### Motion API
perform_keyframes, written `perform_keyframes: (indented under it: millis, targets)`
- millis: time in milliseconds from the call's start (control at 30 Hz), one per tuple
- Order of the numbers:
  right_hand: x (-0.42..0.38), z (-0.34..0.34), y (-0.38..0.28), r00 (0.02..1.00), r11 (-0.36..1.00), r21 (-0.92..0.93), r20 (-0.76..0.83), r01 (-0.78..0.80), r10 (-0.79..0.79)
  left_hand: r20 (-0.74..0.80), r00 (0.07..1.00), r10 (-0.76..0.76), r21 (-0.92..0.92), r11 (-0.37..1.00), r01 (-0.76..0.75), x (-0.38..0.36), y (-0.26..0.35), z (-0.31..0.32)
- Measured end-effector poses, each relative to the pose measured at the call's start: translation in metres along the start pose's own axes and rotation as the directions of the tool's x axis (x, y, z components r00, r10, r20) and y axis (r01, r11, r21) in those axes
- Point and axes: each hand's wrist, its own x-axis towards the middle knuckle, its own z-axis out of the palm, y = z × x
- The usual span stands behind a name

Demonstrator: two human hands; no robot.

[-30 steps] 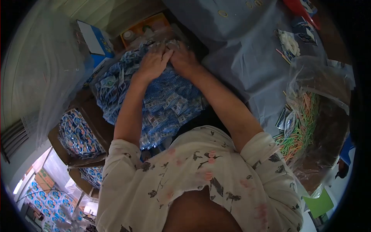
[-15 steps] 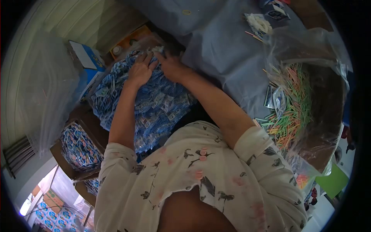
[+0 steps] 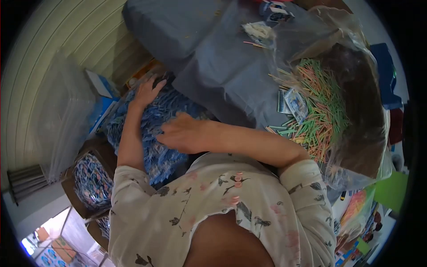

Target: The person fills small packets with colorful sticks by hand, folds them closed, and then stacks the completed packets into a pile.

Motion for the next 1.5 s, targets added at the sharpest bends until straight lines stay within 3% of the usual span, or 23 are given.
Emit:
perform_keyframes:
  millis: [67,200,267,300,367,467,533,600,667,700,767,800,867,933,1033,1100,1133,1167,1200,1267,1300,1333,1500]
  targets:
    - [-0.031,0.003,-0.006,0.987,0.997,-0.067,-0.156,0.036,-0.046,-0.04,0.998,0.038,0.111,0.993,-0.033,0.0,0.001,-0.005]
    - [-0.102,-0.017,-0.013,0.975,0.984,-0.131,-0.203,-0.12,0.092,-0.117,0.978,0.174,0.079,0.983,-0.166,0.004,0.006,-0.016]
    - [-0.137,-0.015,-0.007,0.943,0.975,-0.1,-0.289,-0.199,0.163,-0.391,0.868,0.307,0.089,0.951,-0.297,0.008,0.047,-0.039]
    - [-0.153,-0.012,-0.004,0.9,0.975,0.015,-0.383,-0.22,0.209,-0.371,0.865,0.337,0.084,0.94,-0.33,0.014,0.086,-0.049]
    - [-0.167,-0.005,0.0,0.819,0.95,0.139,-0.482,-0.28,0.312,-0.428,0.605,0.671,0.323,0.739,-0.592,0.021,0.186,-0.053]
    - [-0.171,0.0,-0.001,0.785,0.894,0.166,-0.432,-0.415,0.444,-0.211,0.462,0.861,0.483,0.503,-0.717,0.067,0.292,-0.015]
    - [-0.171,-0.005,-0.006,0.843,0.94,0.059,-0.427,-0.336,0.328,-0.146,0.442,0.885,0.514,0.45,-0.73,0.102,0.328,0.025]
    - [-0.193,-0.003,-0.004,0.768,0.923,0.039,-0.542,-0.383,0.341,-0.086,0.451,0.888,0.569,0.416,-0.71,0.138,0.341,0.048]
    - [-0.235,-0.004,0.002,0.488,0.791,0.063,-0.757,-0.609,0.435,0.104,0.361,0.927,0.662,0.207,-0.72,0.168,0.345,0.059]
    - [-0.259,-0.002,0.006,0.377,0.693,0.098,-0.78,-0.714,0.499,0.11,0.367,0.924,0.654,0.211,-0.727,0.175,0.351,0.068]
    - [-0.3,-0.007,0.005,0.277,0.547,0.091,-0.787,-0.832,0.552,0.013,-0.031,0.999,0.583,-0.033,-0.812,0.198,0.333,0.065]
    - [-0.307,-0.003,0.002,0.152,0.429,0.15,-0.791,-0.891,0.593,0.111,0.109,0.988,0.552,0.03,-0.834,0.194,0.332,0.052]
    - [-0.315,0.005,-0.004,0.042,0.366,0.234,-0.792,-0.901,0.609,-0.051,0.032,0.998,0.516,0.054,-0.855,0.178,0.324,0.022]
    - [-0.312,0.019,-0.001,-0.021,0.414,0.325,-0.806,-0.85,0.592,-0.094,0.283,0.954,0.514,0.29,-0.807,0.164,0.239,-0.032]
    - [-0.311,0.028,0.004,0.131,0.475,0.19,-0.815,-0.859,0.564,-0.259,0.565,0.783,0.283,0.621,-0.731,0.125,0.163,-0.082]
    - [-0.311,0.031,0.008,0.145,0.456,0.153,-0.82,-0.877,0.554,-0.335,0.689,0.643,0.091,0.75,-0.655,0.098,0.118,-0.111]
    - [-0.309,0.031,0.011,0.163,0.475,0.143,-0.822,-0.868,0.546,-0.181,0.886,0.427,0.098,0.904,-0.416,0.085,0.083,-0.114]
    - [-0.307,0.028,0.014,0.134,0.474,0.178,-0.822,-0.862,0.553,-0.026,0.988,0.15,0.143,0.979,-0.145,0.074,0.049,-0.107]
    - [-0.303,0.025,0.014,0.104,0.469,0.211,-0.822,-0.858,0.56,-0.014,0.995,0.102,0.074,0.992,-0.101,0.069,0.025,-0.091]
    - [-0.282,0.009,0.023,0.194,0.53,0.114,-0.849,-0.841,0.491,-0.004,0.999,0.043,-0.007,0.999,-0.043,0.071,-0.02,-0.048]
    - [-0.277,0.007,0.027,0.261,0.546,0.055,-0.835,-0.836,0.484,-0.012,0.998,0.069,0.088,0.994,-0.067,0.083,-0.035,-0.023]
    - [-0.273,0.006,0.031,0.325,0.561,-0.002,-0.817,-0.828,0.477,-0.015,0.995,0.095,0.183,0.979,-0.091,0.088,-0.034,-0.011]
    - [-0.249,0.004,0.03,0.377,0.6,-0.025,-0.798,-0.8,0.469,0.11,0.994,-0.02,0.187,0.982,-0.001,0.093,0.006,-0.002]
